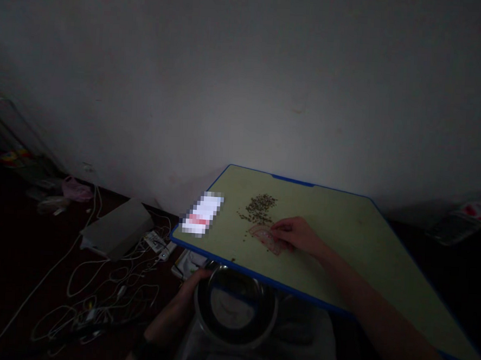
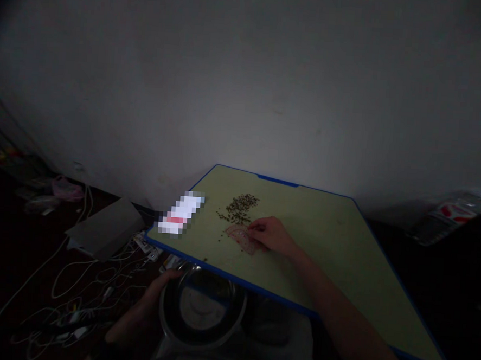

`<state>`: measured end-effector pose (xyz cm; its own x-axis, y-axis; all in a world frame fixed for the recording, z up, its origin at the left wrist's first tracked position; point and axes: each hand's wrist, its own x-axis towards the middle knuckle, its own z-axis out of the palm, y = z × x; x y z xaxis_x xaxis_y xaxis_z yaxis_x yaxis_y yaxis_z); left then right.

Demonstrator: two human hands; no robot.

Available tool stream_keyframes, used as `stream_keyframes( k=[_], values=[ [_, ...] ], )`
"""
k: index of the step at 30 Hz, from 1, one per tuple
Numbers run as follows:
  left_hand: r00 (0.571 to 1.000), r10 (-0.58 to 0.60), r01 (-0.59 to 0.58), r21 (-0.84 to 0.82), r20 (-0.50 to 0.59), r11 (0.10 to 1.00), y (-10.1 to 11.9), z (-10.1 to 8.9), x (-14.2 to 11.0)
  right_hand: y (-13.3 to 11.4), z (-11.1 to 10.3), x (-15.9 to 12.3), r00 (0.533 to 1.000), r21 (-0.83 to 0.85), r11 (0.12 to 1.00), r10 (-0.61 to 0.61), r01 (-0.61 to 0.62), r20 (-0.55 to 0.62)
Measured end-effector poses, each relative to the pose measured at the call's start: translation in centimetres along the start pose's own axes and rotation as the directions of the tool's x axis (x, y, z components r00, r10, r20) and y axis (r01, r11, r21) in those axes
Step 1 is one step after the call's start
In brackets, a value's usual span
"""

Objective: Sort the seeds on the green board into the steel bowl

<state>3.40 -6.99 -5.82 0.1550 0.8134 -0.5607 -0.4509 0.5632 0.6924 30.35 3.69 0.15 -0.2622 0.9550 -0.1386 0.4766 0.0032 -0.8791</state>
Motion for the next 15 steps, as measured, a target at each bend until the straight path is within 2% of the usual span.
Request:
stream_keyframes(
  k=[4, 8, 15],
  values=[
    [0.999, -0.004, 0.005, 0.003, -0.047, 1.000, 0.7, 0.9, -0.7, 0.0, 0.6, 0.2, 1.000, 0.012, 1.000, 0.017, -0.017, -0.022],
    [0.999, 0.019, -0.020, -0.021, -0.049, 1.000, 0.8, 1.3, -0.8, -0.2, 1.0, 0.4, 1.000, -0.035, 0.999, -0.029, 0.029, 0.000],
    [0.999, 0.035, -0.034, -0.010, 0.004, 0.999, 0.6, 0.5, -0.5, -0.4, 1.4, 0.9, 0.990, -0.160, 0.977, -0.137, 0.139, 0.021]
  ],
)
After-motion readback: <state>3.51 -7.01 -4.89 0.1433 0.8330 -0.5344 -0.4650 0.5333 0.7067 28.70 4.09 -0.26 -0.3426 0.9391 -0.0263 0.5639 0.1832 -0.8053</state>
